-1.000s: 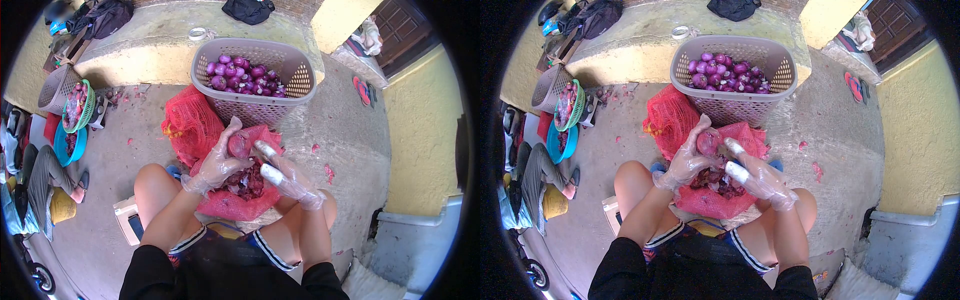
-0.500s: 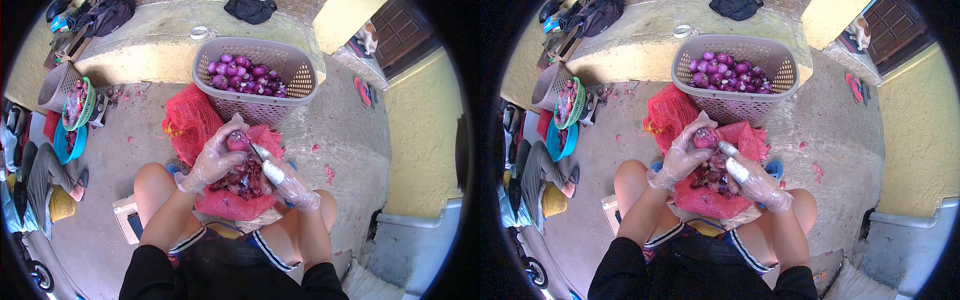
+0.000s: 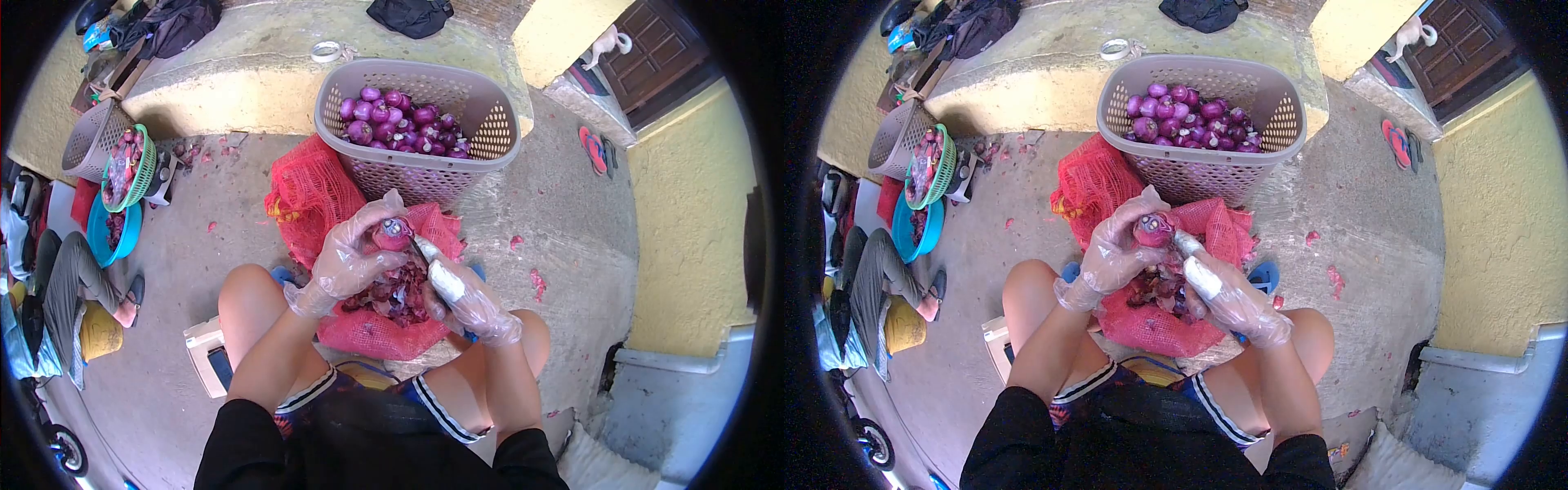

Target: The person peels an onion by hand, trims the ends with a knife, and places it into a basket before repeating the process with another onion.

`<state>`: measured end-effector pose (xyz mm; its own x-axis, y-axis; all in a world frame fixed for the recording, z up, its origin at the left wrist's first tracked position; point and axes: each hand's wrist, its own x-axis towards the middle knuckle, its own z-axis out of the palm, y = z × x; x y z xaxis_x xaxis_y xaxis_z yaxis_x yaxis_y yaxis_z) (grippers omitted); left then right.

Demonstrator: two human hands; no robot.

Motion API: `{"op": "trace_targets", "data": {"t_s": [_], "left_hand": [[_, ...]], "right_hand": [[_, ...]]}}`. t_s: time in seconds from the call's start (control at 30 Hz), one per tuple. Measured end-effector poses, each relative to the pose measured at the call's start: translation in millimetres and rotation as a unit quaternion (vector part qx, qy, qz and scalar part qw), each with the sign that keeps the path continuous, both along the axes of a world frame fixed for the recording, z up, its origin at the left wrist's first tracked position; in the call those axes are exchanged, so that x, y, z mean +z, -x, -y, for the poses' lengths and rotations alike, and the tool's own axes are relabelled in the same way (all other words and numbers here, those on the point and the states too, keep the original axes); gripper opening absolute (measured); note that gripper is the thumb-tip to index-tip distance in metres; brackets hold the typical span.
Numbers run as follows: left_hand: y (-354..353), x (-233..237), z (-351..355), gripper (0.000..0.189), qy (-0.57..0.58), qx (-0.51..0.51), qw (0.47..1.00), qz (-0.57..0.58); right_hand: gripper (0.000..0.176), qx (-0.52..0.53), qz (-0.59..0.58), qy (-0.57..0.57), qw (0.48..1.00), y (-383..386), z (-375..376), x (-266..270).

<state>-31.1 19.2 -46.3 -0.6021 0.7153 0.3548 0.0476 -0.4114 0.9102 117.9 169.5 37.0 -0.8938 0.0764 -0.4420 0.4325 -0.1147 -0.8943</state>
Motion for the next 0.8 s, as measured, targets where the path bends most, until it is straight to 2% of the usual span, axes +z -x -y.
{"op": "trace_targets", "data": {"t_s": [0.17, 0.27, 0.47, 0.57, 0.67, 0.77, 0.8], "left_hand": [[0, -4, 0, 0.066, 0.043, 0.039, 0.998, -0.035], [0, -1, -1, 0.066, 0.039, 0.045, 0.997, -0.04], [0, 4, 3, 0.066, 0.08, 0.061, 0.992, -0.077], [-5, -2, -2, 0.067, 0.002, 0.054, 0.998, -0.019], [-7, -13, -4, 0.062, -0.032, 0.045, 0.996, 0.069], [-8, 7, 2, 0.058, -0.01, 0.019, 0.981, 0.191], [-8, 6, 1, 0.057, -0.013, 0.023, 0.981, 0.194]], "right_hand": [[0.038, 0.005, -0.009, 0.01, 1.0, -2, -1, -6], [0.035, -0.031, -0.017, 0.073, 0.997, -3, 1, -14], [0.04, 0.018, -0.032, 0.012, 0.999, -1, 1, -10], [0.045, 0.0, -0.012, 0.05, 0.999, 0, 3, -5], [0.049, 0.037, -0.04, 0.039, 0.998, 2, 1, -8], [0.053, -0.024, 0.001, 0.101, 0.995, 1, 8, -31], [0.054, -0.037, -0.005, 0.111, 0.993, 3, 11, -29]]}}
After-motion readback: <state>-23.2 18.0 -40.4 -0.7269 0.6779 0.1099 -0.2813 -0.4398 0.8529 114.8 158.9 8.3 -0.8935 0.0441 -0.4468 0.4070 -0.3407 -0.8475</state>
